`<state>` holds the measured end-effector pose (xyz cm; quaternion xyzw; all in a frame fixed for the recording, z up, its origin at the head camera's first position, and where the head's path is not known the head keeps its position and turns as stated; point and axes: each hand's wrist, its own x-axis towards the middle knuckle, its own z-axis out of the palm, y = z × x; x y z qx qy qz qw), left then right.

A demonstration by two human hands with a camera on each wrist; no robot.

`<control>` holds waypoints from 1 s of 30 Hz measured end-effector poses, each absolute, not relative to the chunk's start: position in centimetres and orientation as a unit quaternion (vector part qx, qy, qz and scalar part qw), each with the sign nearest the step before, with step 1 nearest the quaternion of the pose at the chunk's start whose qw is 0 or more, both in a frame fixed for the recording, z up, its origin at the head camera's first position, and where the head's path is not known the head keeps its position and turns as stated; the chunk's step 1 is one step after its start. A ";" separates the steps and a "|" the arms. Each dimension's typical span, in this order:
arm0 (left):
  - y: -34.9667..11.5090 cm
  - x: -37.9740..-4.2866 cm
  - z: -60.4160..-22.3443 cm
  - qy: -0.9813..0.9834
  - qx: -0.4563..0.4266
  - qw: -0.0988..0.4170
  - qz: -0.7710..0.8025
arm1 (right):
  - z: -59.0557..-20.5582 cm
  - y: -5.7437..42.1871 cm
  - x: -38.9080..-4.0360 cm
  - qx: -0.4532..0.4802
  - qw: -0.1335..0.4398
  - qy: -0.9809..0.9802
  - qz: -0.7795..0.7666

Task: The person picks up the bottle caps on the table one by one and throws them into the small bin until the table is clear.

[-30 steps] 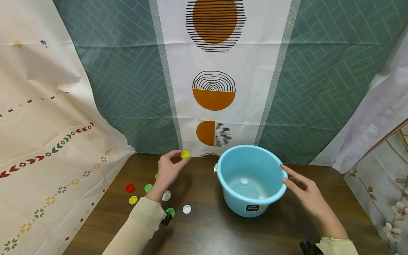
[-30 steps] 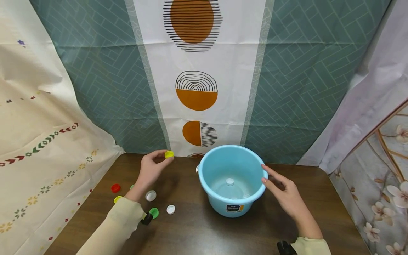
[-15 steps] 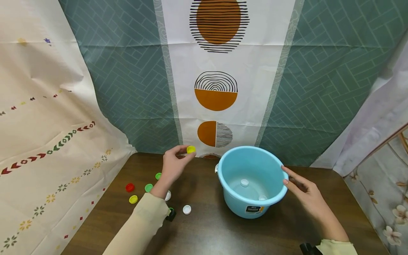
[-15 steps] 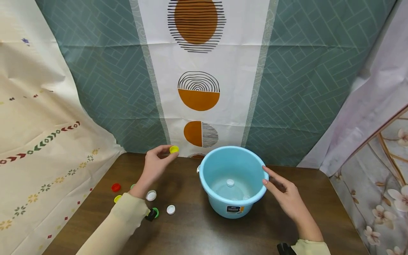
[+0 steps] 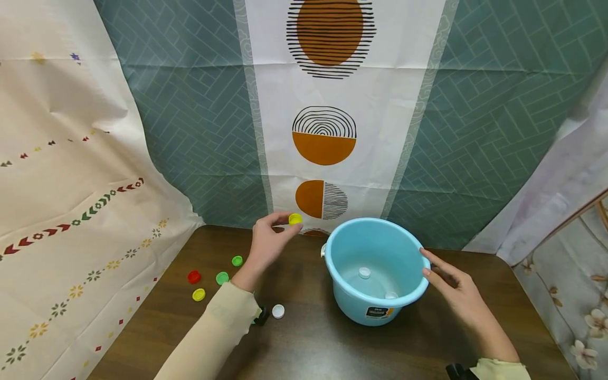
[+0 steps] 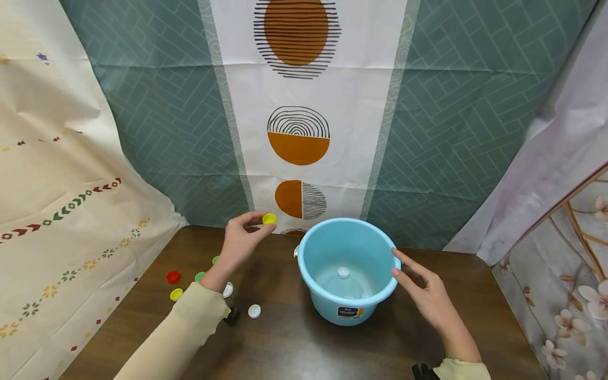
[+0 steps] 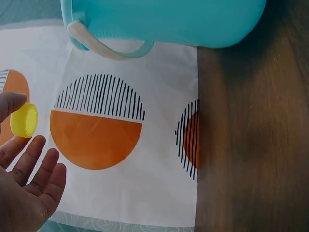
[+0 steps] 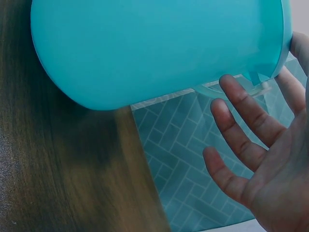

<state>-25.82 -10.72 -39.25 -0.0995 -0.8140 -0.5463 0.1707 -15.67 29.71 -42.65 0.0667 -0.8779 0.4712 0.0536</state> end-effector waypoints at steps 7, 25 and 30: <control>-9.7 -25.7 -38.8 -0.809 -0.115 0.173 -0.549 | -42.6 29.6 -15.5 0.071 0.059 -0.872 0.481; -6.1 -25.3 -37.9 -0.801 -0.147 0.144 -0.562 | -42.6 29.7 -15.6 0.068 0.052 -0.871 0.484; -4.6 -25.2 -37.7 -0.790 -0.163 0.139 -0.574 | -42.7 29.8 -15.7 0.065 0.055 -0.872 0.482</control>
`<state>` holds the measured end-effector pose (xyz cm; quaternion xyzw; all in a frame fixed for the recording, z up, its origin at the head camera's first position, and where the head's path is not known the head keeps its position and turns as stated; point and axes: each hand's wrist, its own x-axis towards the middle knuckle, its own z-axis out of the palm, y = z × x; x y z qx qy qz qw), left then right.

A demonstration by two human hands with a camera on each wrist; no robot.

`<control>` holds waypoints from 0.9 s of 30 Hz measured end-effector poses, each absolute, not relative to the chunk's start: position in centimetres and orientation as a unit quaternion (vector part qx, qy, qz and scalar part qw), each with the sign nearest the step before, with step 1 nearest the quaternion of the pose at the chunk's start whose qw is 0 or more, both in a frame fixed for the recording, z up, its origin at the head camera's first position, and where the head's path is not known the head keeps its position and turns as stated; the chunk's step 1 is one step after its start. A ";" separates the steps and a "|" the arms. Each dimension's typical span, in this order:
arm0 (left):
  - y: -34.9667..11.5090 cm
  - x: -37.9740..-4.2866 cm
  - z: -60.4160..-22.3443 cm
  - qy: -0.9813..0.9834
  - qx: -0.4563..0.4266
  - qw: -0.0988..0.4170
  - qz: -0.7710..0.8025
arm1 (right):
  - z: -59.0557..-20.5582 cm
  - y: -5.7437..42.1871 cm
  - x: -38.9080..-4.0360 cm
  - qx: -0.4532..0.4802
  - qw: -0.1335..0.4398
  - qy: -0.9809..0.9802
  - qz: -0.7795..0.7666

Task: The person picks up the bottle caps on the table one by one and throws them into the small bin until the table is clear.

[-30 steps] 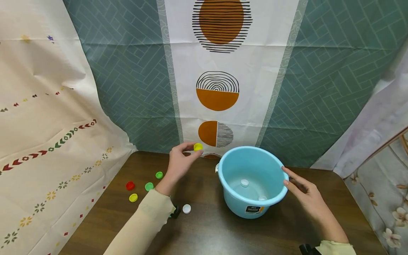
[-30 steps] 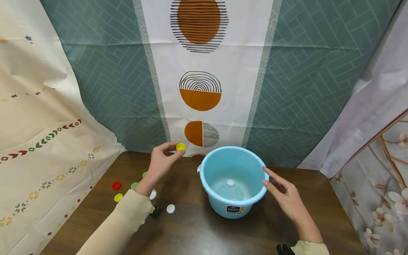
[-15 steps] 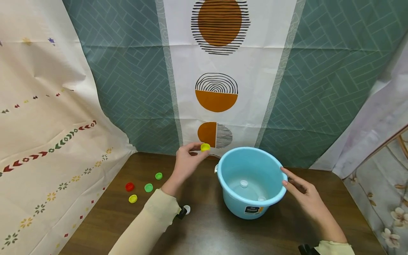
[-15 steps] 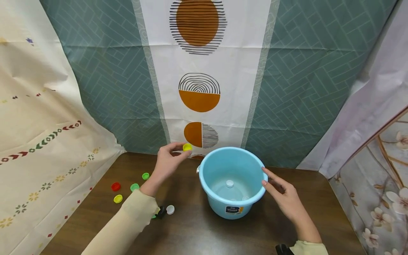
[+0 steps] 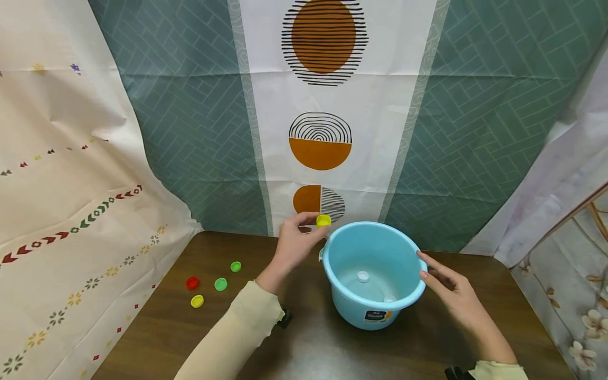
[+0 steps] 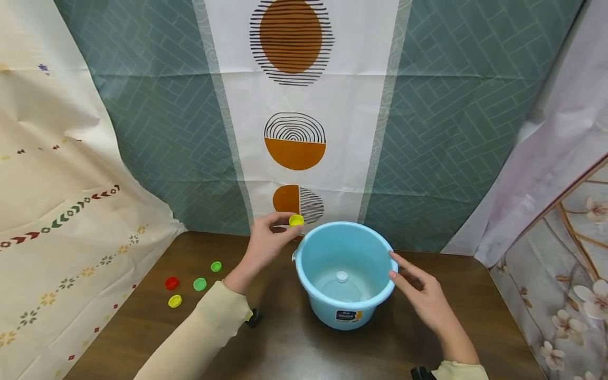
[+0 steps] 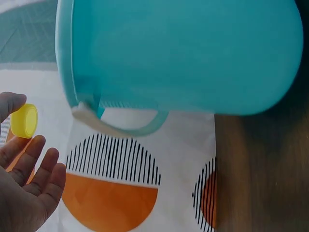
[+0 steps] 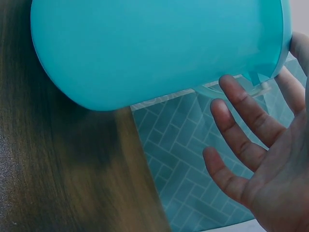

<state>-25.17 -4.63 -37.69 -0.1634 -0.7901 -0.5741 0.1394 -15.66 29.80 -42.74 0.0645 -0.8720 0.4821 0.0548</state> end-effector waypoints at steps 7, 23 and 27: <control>-2.7 -24.8 -37.2 -0.790 -0.177 0.136 -0.571 | -42.7 29.7 -15.6 0.075 0.058 -0.870 0.485; 1.1 -24.2 -36.8 -0.791 -0.231 0.092 -0.559 | -42.7 29.7 -15.5 0.074 0.053 -0.871 0.482; 1.7 -24.3 -36.9 -0.794 -0.236 0.082 -0.554 | -42.7 29.7 -15.6 0.072 0.055 -0.873 0.480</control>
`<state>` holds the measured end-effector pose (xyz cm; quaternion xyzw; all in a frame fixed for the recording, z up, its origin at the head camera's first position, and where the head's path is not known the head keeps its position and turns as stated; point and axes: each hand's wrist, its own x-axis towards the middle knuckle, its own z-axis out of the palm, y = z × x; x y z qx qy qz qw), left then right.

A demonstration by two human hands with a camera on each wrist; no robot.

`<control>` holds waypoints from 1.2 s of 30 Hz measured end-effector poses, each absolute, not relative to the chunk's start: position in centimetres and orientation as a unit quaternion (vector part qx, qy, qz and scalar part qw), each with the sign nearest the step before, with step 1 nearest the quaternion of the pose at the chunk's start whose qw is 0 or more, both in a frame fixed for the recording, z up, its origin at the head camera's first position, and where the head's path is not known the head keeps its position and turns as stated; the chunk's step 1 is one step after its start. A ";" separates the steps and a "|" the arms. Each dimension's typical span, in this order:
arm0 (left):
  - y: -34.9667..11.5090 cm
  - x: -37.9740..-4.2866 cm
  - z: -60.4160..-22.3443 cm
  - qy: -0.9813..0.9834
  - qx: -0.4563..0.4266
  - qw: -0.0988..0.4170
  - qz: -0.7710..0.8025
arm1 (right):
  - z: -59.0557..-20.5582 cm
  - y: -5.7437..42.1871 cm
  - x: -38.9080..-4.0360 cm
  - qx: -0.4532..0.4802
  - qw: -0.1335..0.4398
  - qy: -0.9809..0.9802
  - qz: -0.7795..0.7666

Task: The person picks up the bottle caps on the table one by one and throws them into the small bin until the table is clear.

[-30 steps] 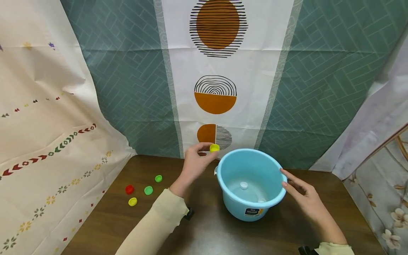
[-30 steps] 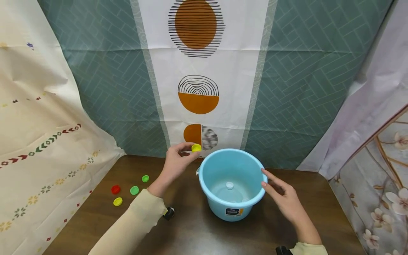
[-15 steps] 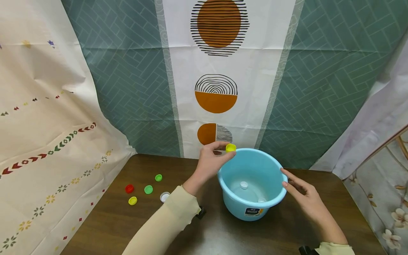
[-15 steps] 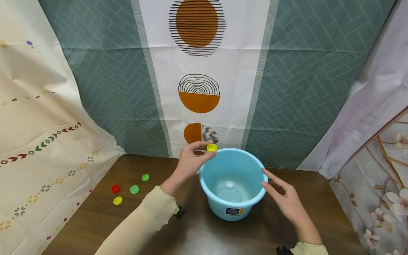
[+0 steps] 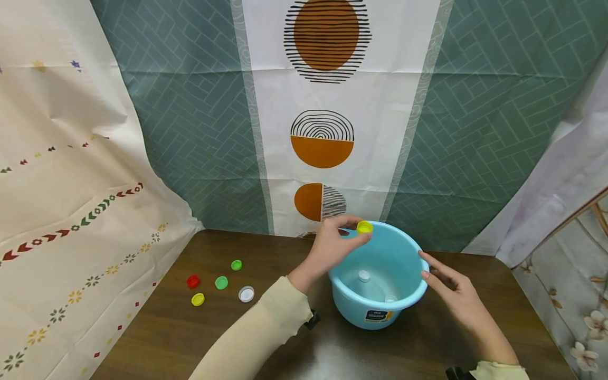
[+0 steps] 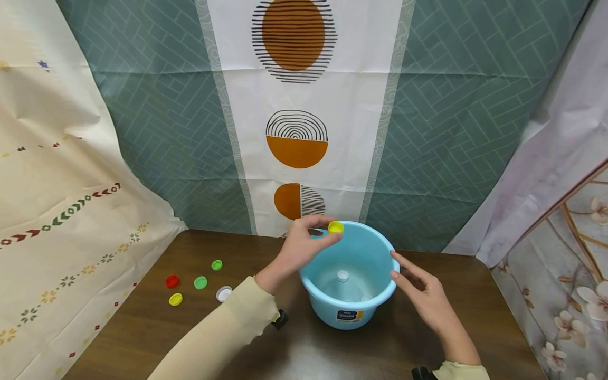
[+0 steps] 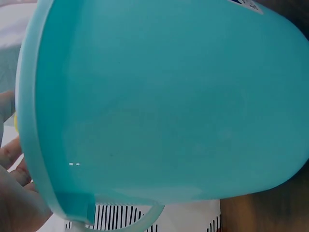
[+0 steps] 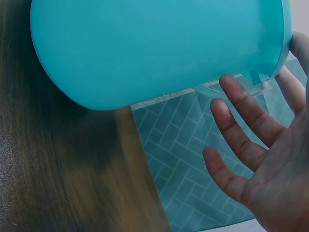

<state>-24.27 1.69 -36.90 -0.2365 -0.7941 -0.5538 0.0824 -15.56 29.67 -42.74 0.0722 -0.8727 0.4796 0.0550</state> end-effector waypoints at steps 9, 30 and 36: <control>2.3 -24.3 -37.2 -0.806 -0.225 0.072 -0.542 | -43.0 29.7 -15.6 0.064 0.052 -0.873 0.482; 2.2 -25.0 -37.4 -0.803 -0.213 0.071 -0.552 | -42.8 29.7 -15.7 0.071 0.058 -0.873 0.480; 2.2 -25.0 -37.2 -0.811 -0.213 0.079 -0.539 | -42.7 29.7 -15.6 0.070 0.056 -0.874 0.478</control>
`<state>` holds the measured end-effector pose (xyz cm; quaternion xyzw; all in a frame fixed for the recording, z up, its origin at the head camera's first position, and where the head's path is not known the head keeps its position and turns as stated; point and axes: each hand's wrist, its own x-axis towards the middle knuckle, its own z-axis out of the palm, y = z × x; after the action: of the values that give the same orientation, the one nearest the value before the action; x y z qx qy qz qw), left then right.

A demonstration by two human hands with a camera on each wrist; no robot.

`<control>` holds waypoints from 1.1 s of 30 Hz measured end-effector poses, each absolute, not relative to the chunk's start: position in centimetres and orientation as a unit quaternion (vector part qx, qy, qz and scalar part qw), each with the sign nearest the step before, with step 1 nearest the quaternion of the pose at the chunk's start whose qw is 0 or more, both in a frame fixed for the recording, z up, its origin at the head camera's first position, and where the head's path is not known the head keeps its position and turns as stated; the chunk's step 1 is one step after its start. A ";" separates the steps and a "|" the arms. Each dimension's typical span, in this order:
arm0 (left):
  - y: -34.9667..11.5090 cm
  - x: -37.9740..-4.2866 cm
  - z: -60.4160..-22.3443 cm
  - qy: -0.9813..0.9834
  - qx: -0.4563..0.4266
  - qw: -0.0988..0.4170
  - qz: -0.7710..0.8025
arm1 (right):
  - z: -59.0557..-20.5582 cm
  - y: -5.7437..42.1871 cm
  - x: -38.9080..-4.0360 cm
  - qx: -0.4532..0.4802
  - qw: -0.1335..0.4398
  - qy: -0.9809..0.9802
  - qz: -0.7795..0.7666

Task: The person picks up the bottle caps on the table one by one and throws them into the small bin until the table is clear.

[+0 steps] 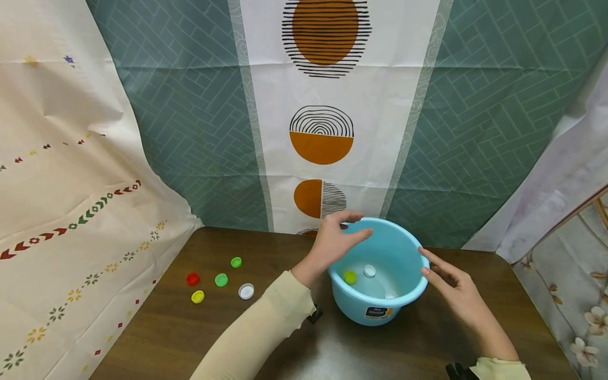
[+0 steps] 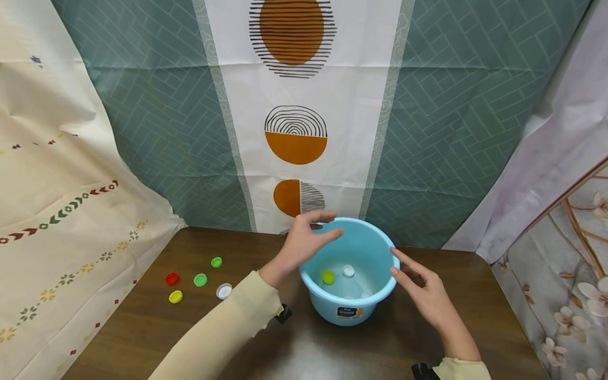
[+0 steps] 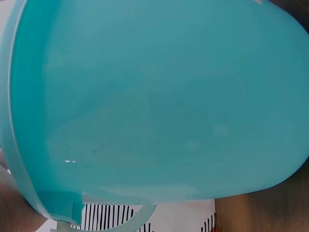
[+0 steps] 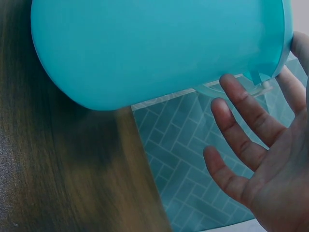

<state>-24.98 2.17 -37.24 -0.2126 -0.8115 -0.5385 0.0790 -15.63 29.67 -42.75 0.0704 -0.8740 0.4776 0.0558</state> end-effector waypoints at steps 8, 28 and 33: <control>1.7 -24.9 -37.1 -0.811 -0.215 0.084 -0.538 | -42.8 29.5 -15.7 0.070 0.053 -0.873 0.479; -3.1 -25.0 -35.9 -0.794 -0.198 0.124 -0.561 | -42.8 29.4 -15.6 0.073 0.060 -0.876 0.472; -5.4 -25.0 -36.1 -0.795 -0.180 0.134 -0.564 | -42.8 29.6 -15.6 0.063 0.059 -0.878 0.471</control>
<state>-25.05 -5.44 -36.08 -0.1797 -0.7949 -0.5637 0.1344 -15.65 29.56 -42.83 0.0628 -0.8777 0.4713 0.0592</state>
